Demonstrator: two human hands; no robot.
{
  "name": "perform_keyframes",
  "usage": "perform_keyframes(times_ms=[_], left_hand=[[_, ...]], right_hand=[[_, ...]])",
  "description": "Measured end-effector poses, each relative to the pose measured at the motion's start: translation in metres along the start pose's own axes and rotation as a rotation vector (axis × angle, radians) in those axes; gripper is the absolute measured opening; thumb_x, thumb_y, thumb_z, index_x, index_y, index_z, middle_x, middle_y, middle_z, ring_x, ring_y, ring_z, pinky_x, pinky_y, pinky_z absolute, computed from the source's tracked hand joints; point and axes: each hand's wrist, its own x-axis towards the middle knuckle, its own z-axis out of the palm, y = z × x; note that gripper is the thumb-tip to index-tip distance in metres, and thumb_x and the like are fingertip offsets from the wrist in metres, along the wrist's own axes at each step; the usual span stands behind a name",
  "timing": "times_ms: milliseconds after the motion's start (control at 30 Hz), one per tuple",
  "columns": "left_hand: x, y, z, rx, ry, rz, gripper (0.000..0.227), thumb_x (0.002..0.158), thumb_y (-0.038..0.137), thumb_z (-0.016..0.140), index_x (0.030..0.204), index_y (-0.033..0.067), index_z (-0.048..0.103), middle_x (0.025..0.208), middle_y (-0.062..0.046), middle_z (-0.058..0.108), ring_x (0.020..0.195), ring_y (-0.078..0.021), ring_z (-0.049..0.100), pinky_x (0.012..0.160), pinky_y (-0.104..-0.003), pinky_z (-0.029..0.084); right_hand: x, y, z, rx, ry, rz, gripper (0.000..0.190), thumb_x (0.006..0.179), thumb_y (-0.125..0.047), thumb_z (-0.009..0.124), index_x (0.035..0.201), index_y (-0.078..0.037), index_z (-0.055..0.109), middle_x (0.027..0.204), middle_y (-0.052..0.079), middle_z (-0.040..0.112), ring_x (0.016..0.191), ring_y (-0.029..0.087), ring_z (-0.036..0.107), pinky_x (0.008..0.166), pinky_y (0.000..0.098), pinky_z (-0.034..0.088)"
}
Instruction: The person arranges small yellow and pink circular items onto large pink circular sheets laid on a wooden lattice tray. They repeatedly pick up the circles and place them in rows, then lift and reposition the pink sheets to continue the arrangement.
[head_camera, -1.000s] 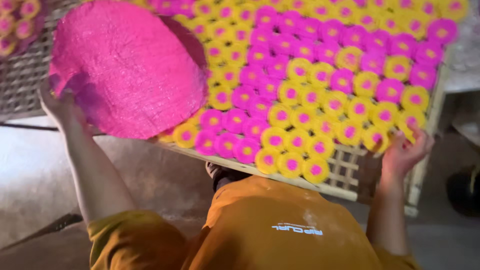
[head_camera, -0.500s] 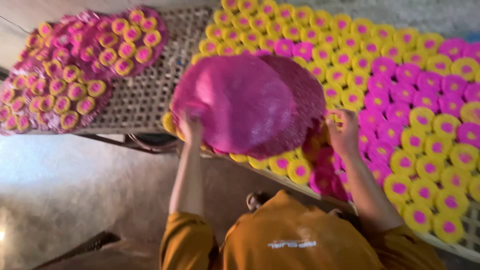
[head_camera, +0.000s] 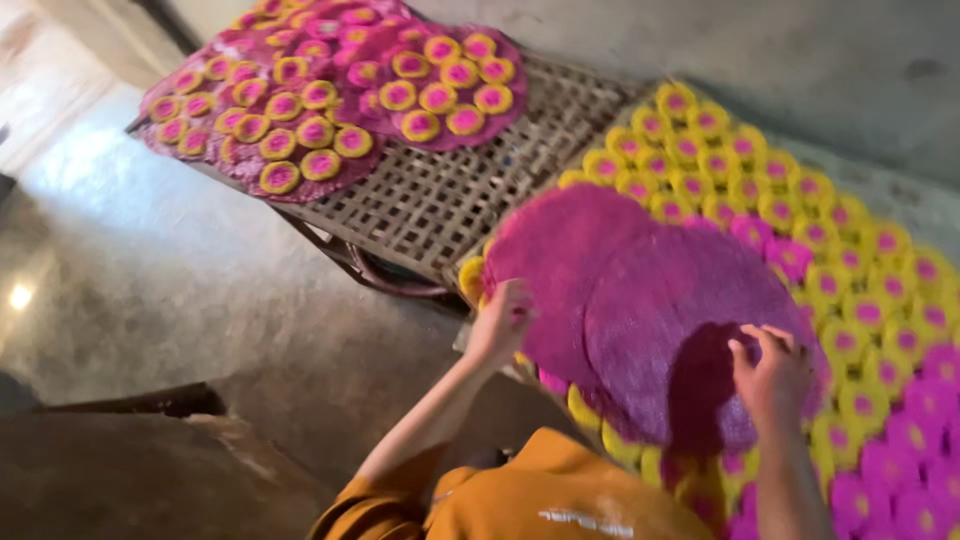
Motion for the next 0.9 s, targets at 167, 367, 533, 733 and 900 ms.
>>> perform_keyframes(times_ms=[167, 367, 533, 733, 900], left_hand=[[0.0, -0.07, -0.108, 0.056, 0.294, -0.097, 0.039, 0.096, 0.001, 0.067, 0.131, 0.0065, 0.053, 0.104, -0.007, 0.071, 0.092, -0.0164, 0.07, 0.081, -0.029, 0.057], [0.029, -0.168, -0.208, -0.304, 0.403, -0.161, 0.031, 0.098, 0.0, 0.063, 0.128, 0.0067, 0.059, 0.103, -0.006, 0.07, 0.097, -0.0166, 0.068, 0.086, -0.03, 0.055], [0.092, -0.184, -0.306, -0.032, 0.24, -0.385, 0.031, 0.094, 0.006, 0.063, 0.125, 0.0065, 0.061, 0.107, -0.005, 0.072, 0.095, -0.0134, 0.068, 0.083, -0.03, 0.056], [0.192, -0.207, -0.362, -0.051, 0.107, -0.205, 0.024, 0.098, 0.009, 0.065, 0.122, 0.0049, 0.063, 0.104, -0.011, 0.073, 0.095, -0.0173, 0.069, 0.083, -0.032, 0.058], [0.345, -0.266, -0.348, 0.275, 0.025, -0.112, 0.015, 0.102, 0.009, 0.057, 0.115, 0.0048, 0.061, 0.105, -0.015, 0.071, 0.093, -0.0301, 0.072, 0.08, -0.041, 0.06]], right_hand=[[0.118, -0.124, 0.078, 0.643, -0.142, -0.224, 0.027, 0.096, -0.015, 0.072, 0.121, -0.006, 0.07, 0.118, 0.011, 0.067, 0.104, 0.027, 0.067, 0.084, 0.0349, 0.057], [0.287, -0.267, 0.277, 0.665, -0.41, -0.194, 0.033, 0.091, -0.025, 0.076, 0.116, -0.004, 0.073, 0.095, 0.014, 0.07, 0.087, 0.026, 0.07, 0.079, 0.0372, 0.056], [0.366, -0.332, 0.391, 0.149, -0.075, 0.164, 0.046, 0.087, -0.034, 0.081, 0.112, 0.002, 0.065, 0.109, 0.02, 0.063, 0.093, 0.041, 0.065, 0.074, 0.0532, 0.052], [0.37, -0.362, 0.425, -0.105, 0.132, 0.316, 0.016, 0.086, -0.021, 0.077, 0.091, -0.013, 0.063, 0.106, 0.012, 0.063, 0.102, 0.036, 0.064, 0.087, 0.0512, 0.054], [0.373, -0.358, 0.432, 0.261, 0.142, 0.374, 0.012, 0.099, -0.013, 0.066, 0.104, -0.005, 0.058, 0.095, 0.015, 0.064, 0.089, 0.037, 0.064, 0.076, 0.05, 0.05]])
